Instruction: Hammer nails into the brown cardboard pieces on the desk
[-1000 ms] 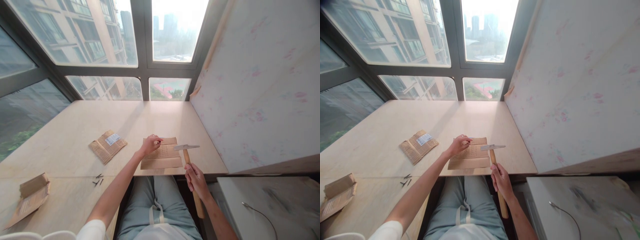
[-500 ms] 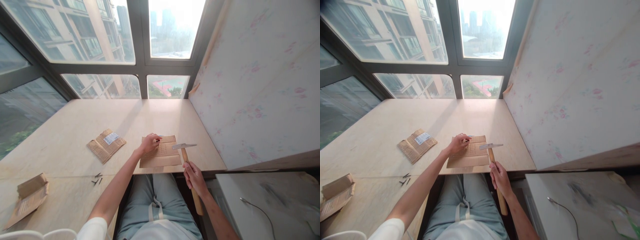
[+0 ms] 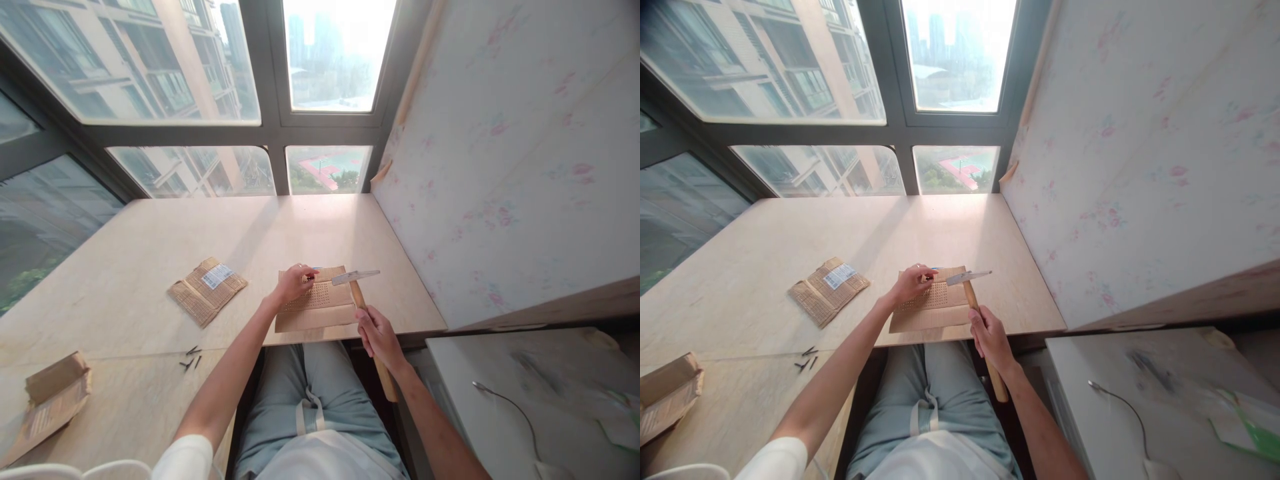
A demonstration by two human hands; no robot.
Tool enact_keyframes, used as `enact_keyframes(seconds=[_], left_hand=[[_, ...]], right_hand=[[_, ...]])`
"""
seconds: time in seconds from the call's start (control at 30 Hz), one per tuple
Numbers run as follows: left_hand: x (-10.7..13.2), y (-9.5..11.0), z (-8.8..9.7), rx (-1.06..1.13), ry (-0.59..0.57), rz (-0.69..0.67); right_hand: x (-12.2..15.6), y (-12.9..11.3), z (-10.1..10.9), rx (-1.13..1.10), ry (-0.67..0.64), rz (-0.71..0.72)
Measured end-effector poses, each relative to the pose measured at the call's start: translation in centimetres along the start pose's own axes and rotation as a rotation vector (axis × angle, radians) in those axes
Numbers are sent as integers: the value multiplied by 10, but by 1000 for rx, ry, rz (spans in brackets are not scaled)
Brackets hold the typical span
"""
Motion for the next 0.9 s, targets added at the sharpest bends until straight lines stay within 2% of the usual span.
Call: enact_keyframes(seconds=[0.07, 0.2, 0.3, 0.47, 0.6, 0.8, 0.9], left_hand=[[1, 1, 1, -13, -8, 23], [2, 4, 4, -10, -31, 101], [2, 7, 6, -35, -27, 87], [2, 7, 5, -53, 1, 75], [3, 7, 2, 51, -6, 64], [4, 6, 2, 190, -1, 110], [5, 5, 1, 206, -6, 108]], right_hand=[[-11, -12, -1, 146, -16, 47], [-37, -38, -6, 594, -101, 195], [-52, -47, -11, 795, -161, 230], [-64, -43, -19, 857, -230, 219], [-70, -35, -19, 925, -240, 151], [-73, -31, -14, 820, -221, 213], [-72, -28, -12, 825, -232, 199]])
Point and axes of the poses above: each hand's wrist, its own x-axis away from the middle knuckle, its own z-axis out of the back of the hand, y = z × x, the point moved 2 cm from there along -x, towards the middle knuckle, and after that the axes turned 15 degrees about -x, right-handed, at the moved point
